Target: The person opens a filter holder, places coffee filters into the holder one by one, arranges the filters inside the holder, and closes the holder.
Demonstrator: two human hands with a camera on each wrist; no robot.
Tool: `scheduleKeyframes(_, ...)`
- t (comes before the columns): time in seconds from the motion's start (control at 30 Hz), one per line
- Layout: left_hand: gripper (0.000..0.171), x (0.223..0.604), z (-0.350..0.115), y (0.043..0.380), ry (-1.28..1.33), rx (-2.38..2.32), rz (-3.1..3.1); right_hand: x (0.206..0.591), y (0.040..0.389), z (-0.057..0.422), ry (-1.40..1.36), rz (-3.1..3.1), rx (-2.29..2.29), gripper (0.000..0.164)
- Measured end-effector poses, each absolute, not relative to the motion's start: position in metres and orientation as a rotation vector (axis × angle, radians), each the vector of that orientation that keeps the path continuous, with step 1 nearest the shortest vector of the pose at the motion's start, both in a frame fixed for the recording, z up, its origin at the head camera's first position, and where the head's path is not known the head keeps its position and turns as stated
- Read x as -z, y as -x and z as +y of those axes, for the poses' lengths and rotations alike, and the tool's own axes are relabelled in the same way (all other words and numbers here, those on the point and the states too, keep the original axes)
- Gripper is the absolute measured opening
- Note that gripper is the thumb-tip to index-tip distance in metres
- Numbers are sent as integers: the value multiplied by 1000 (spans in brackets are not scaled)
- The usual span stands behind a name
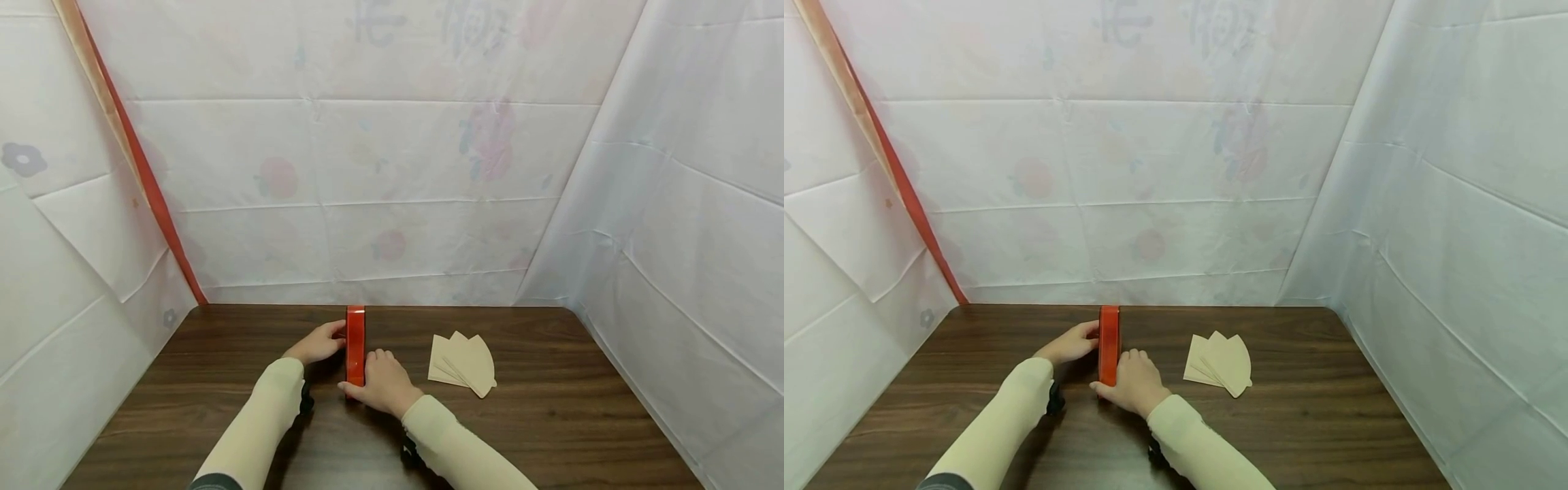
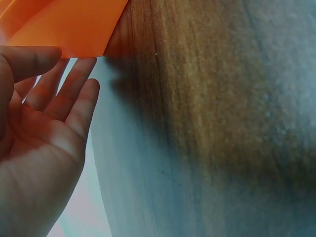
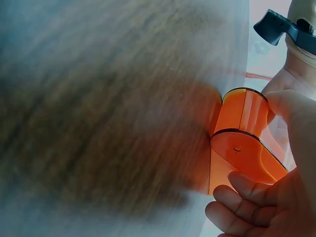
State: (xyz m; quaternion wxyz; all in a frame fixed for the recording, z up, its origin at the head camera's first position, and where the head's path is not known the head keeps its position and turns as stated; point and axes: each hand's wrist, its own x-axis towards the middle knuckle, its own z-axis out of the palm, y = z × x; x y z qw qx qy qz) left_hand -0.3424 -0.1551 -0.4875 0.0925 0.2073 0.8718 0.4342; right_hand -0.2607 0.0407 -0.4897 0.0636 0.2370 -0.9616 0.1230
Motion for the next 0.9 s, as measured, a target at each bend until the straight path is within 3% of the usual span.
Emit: scheduleKeyframes(0.9, 38, 487, -158, 341, -641, -1298, 2580, 488, 263, 42, -672, -2951, -378, 56)
